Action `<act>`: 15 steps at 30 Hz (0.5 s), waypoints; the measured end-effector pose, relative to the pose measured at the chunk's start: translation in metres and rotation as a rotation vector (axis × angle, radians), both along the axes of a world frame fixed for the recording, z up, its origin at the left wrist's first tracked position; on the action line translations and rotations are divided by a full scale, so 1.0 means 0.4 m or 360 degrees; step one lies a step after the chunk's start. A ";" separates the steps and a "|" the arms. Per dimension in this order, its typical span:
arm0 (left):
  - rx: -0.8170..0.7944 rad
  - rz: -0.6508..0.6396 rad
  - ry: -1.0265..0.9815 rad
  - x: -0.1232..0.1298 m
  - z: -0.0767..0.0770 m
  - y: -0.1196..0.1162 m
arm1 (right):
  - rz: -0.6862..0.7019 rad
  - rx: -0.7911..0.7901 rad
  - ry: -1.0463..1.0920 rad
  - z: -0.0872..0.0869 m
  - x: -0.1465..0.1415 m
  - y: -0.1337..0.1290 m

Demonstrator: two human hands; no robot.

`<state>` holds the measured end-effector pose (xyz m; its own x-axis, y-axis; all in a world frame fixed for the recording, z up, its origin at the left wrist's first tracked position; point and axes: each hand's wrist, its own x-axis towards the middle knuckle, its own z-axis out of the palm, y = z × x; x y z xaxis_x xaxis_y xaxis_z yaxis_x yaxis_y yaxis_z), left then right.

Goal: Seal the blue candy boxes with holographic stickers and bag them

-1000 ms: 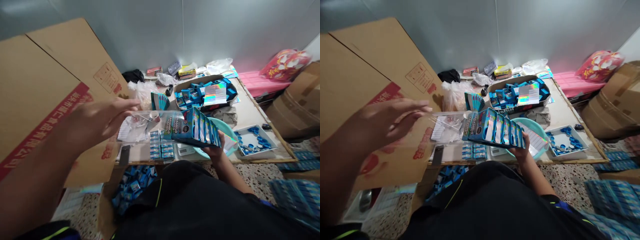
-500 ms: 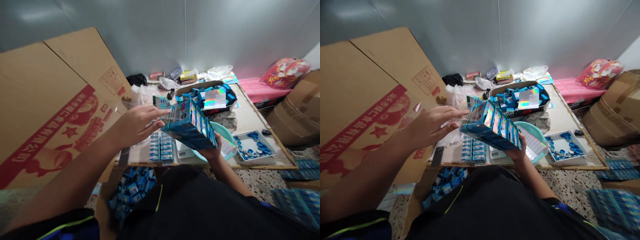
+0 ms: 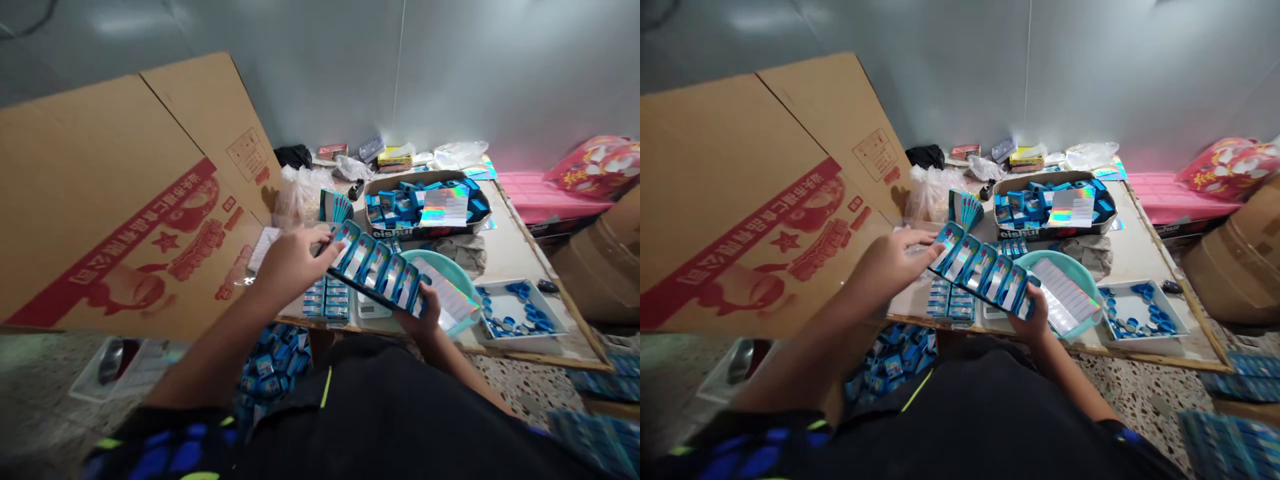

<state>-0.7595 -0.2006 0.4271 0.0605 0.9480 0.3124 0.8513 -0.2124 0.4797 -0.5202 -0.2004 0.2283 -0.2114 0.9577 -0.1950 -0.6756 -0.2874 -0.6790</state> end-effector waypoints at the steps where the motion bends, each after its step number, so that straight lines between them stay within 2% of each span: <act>1: 0.0054 0.0065 -0.0024 -0.001 -0.025 -0.003 | 0.0032 -0.0012 0.0040 0.000 -0.011 -0.013; 4: 0.0149 0.0162 -0.0251 -0.020 -0.095 -0.004 | 0.0195 0.0035 0.0107 -0.009 -0.035 -0.050; 7: 0.0245 0.0265 -0.0531 -0.041 -0.137 0.001 | 0.0339 0.0125 0.0077 -0.025 -0.053 -0.076; 9: 0.0370 0.0283 -0.0549 -0.050 -0.142 0.004 | 0.0406 0.0156 0.0098 -0.036 -0.066 -0.085; 11: 0.0477 0.0215 -0.0475 -0.055 -0.132 0.003 | 0.0459 0.0158 0.0182 -0.042 -0.077 -0.088; 15: 0.0509 0.0051 -0.0417 -0.066 -0.109 -0.009 | 0.0671 0.0039 0.0364 -0.024 -0.086 -0.062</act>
